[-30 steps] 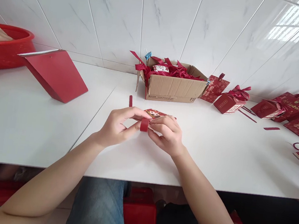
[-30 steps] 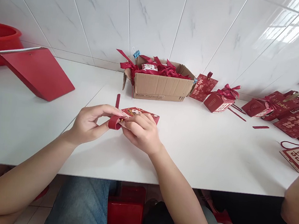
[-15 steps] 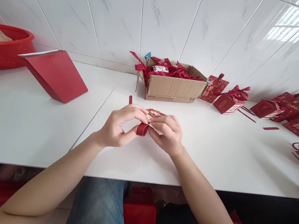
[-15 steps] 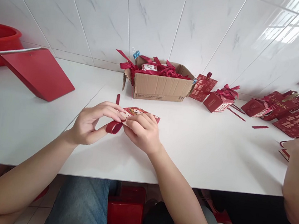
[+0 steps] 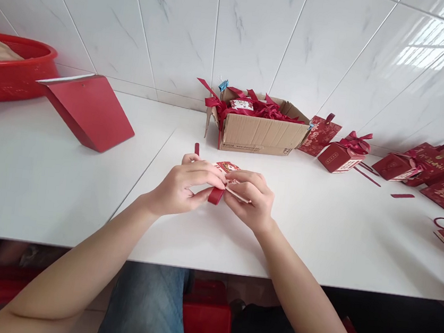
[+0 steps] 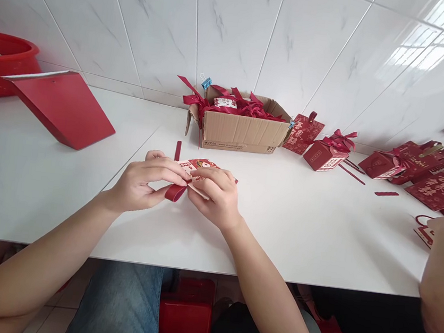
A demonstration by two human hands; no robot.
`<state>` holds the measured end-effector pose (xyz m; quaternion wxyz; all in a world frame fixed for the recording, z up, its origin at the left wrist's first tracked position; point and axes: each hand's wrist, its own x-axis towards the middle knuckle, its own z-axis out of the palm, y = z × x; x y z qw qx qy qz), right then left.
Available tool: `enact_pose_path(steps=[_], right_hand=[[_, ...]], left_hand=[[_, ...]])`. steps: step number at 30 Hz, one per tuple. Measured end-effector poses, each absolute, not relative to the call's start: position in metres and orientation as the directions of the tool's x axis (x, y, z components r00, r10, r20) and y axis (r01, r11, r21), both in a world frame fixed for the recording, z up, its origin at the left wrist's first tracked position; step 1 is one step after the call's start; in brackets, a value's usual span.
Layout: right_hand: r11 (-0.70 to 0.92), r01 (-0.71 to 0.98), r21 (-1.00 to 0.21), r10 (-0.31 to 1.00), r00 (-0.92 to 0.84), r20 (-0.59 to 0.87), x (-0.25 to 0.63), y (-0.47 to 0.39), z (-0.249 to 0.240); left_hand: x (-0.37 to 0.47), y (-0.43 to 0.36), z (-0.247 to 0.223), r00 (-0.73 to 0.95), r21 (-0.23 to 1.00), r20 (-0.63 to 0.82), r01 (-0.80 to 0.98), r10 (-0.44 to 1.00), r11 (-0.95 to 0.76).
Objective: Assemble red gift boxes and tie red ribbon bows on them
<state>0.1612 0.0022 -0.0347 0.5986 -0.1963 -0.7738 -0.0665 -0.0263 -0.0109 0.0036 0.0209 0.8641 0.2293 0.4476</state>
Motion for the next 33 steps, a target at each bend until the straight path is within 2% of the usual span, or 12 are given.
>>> enact_pose_path(steps=[8,14,19,33], right_hand=[[0.911,0.408,-0.056,0.161,-0.228,0.96,0.161,0.0,-0.033],[0.921,0.373,-0.115,0.191,-0.174,0.966,0.158,-0.004,-0.033],[0.924,0.366,-0.106,0.185,-0.187,0.965,0.158,-0.008,-0.028],[0.972,0.193,-0.131,0.177,-0.244,0.954,0.161,-0.011,-0.023]], left_hand=[[-0.025,-0.012,0.004,0.467,0.256,0.768,0.403,0.438,-0.879],[-0.024,-0.013,0.004,0.456,0.281,0.758,0.416,0.466,-0.865],[-0.023,-0.012,0.001,0.44,0.284,0.777,0.392,0.45,-0.875],[-0.026,-0.013,0.001,0.51,0.173,0.754,0.456,0.415,-0.873]])
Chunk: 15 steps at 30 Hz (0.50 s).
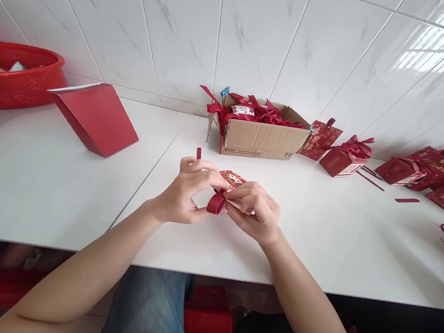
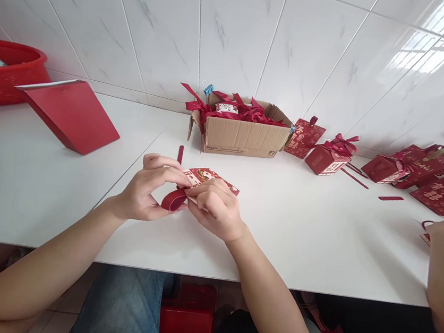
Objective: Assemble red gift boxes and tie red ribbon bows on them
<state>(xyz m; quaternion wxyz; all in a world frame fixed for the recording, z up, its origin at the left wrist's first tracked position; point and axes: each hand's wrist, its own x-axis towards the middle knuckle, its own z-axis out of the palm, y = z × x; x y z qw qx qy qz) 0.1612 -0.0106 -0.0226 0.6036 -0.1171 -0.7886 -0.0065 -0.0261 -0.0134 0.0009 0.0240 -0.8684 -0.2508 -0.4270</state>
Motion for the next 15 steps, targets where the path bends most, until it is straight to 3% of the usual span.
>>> enact_pose_path(steps=[6,15], right_hand=[[0.971,0.209,-0.114,0.166,-0.25,0.954,0.1629,-0.0089,-0.0228],[0.951,0.279,-0.134,0.202,-0.231,0.952,0.1625,-0.0124,-0.0239]], left_hand=[[-0.0202,-0.0166,0.0037,0.478,0.322,0.705,0.441,0.523,-0.838],[-0.024,-0.0107,0.0002,0.478,0.39,0.708,0.351,0.52,-0.852]])
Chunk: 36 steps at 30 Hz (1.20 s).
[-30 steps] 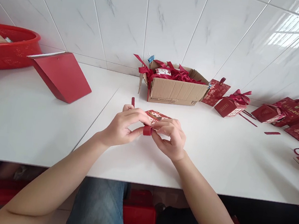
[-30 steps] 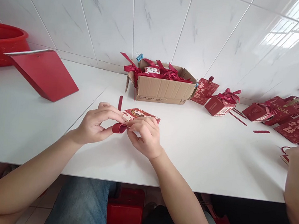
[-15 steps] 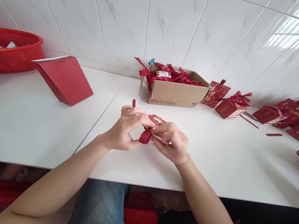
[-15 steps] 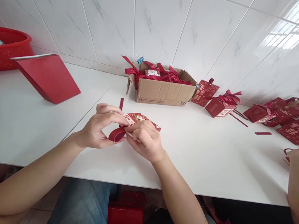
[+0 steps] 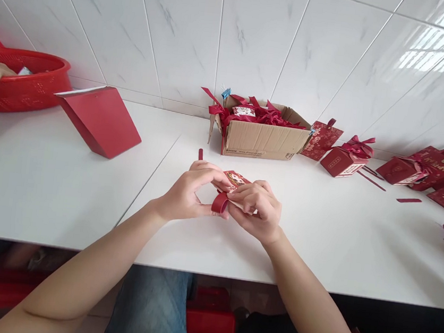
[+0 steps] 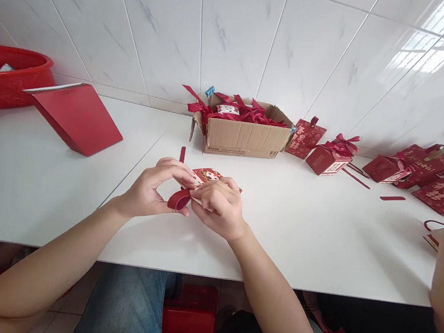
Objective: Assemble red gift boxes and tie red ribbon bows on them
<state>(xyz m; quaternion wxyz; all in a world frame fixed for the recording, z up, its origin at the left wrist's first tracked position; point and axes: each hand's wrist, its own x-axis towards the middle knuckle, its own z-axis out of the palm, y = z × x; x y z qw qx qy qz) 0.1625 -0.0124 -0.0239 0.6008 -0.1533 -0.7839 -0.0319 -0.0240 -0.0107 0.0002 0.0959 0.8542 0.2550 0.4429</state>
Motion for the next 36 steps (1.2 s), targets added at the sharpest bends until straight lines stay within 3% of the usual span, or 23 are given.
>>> enact_pose_path(steps=[5,8,10,13,18,24,30,36], right_hand=[[0.938,0.324,-0.126,0.21,-0.239,0.948,0.162,-0.009,-0.026],[0.942,0.306,-0.137,0.213,-0.234,0.949,0.162,-0.008,-0.027],[0.939,0.275,-0.207,0.267,-0.203,0.942,0.163,-0.009,-0.027],[0.895,0.177,-0.409,0.432,-0.121,0.894,0.165,-0.01,-0.027],[0.752,-0.017,-0.659,0.659,0.035,0.751,0.166,-0.009,-0.027],[0.492,-0.268,-0.828,0.868,0.087,0.488,0.164,0.002,-0.027],[0.202,-0.323,-0.925,0.969,-0.068,0.236,0.169,0.002,-0.021],[0.139,-0.309,-0.941,0.981,-0.086,0.173,0.173,0.001,-0.016]], left_hand=[[-0.025,-0.01,-0.001,0.501,0.428,0.632,0.41,0.591,-0.805],[-0.026,-0.01,-0.002,0.512,0.378,0.64,0.44,0.574,-0.814],[-0.027,-0.009,-0.003,0.506,0.307,0.679,0.464,0.533,-0.831],[-0.025,-0.007,-0.006,0.45,0.268,0.747,0.469,0.489,-0.842],[-0.021,-0.003,-0.013,0.216,0.557,0.722,0.383,0.657,-0.737],[-0.012,-0.001,-0.022,0.335,0.826,0.462,0.176,0.821,-0.536],[-0.001,-0.007,-0.024,0.22,0.907,0.356,0.151,0.908,-0.392],[0.001,-0.012,-0.024,0.224,0.898,0.362,0.175,0.905,-0.403]])
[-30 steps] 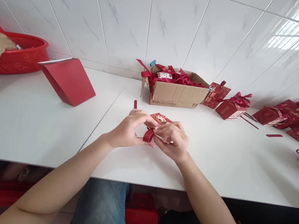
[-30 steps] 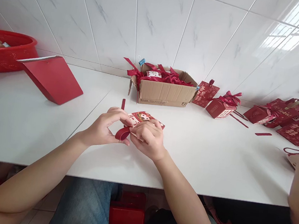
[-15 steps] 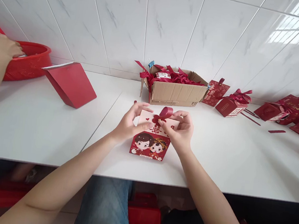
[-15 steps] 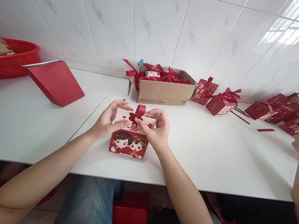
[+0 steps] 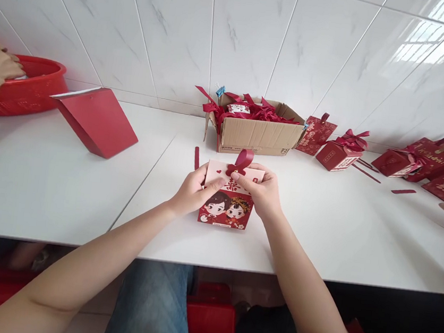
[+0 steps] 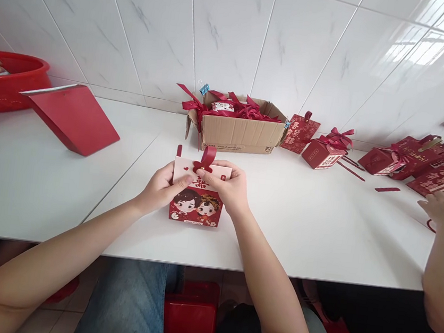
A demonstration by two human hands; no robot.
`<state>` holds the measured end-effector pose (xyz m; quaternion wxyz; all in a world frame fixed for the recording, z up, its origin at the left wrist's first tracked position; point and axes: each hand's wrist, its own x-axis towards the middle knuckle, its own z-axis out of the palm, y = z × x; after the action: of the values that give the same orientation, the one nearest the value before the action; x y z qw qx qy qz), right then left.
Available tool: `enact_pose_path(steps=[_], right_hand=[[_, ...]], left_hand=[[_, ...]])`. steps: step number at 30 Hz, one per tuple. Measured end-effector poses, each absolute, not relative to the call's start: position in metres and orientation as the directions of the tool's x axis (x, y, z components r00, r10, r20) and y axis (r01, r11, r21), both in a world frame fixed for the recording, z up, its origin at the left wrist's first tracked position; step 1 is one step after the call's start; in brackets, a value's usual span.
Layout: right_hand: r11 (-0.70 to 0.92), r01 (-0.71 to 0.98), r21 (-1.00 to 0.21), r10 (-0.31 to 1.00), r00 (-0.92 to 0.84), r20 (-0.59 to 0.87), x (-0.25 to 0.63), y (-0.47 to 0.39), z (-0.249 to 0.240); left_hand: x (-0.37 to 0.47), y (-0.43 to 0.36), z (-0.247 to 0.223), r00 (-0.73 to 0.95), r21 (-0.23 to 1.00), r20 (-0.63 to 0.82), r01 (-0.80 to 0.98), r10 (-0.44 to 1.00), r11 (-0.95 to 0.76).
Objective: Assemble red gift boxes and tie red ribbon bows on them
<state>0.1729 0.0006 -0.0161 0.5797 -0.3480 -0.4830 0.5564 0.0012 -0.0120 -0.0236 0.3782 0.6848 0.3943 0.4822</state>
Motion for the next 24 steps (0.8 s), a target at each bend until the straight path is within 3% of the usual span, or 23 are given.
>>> enact_pose_path(steps=[16,24], right_hand=[[0.277,-0.249,-0.928,0.94,-0.128,0.315,0.183,-0.004,-0.008],[0.219,-0.226,-0.949,0.963,-0.107,0.248,0.177,-0.007,-0.011]], left_hand=[[0.0,-0.017,-0.025,0.317,0.927,0.344,0.034,0.884,-0.374],[0.004,-0.016,-0.025,0.276,0.923,0.359,0.035,0.892,-0.382]])
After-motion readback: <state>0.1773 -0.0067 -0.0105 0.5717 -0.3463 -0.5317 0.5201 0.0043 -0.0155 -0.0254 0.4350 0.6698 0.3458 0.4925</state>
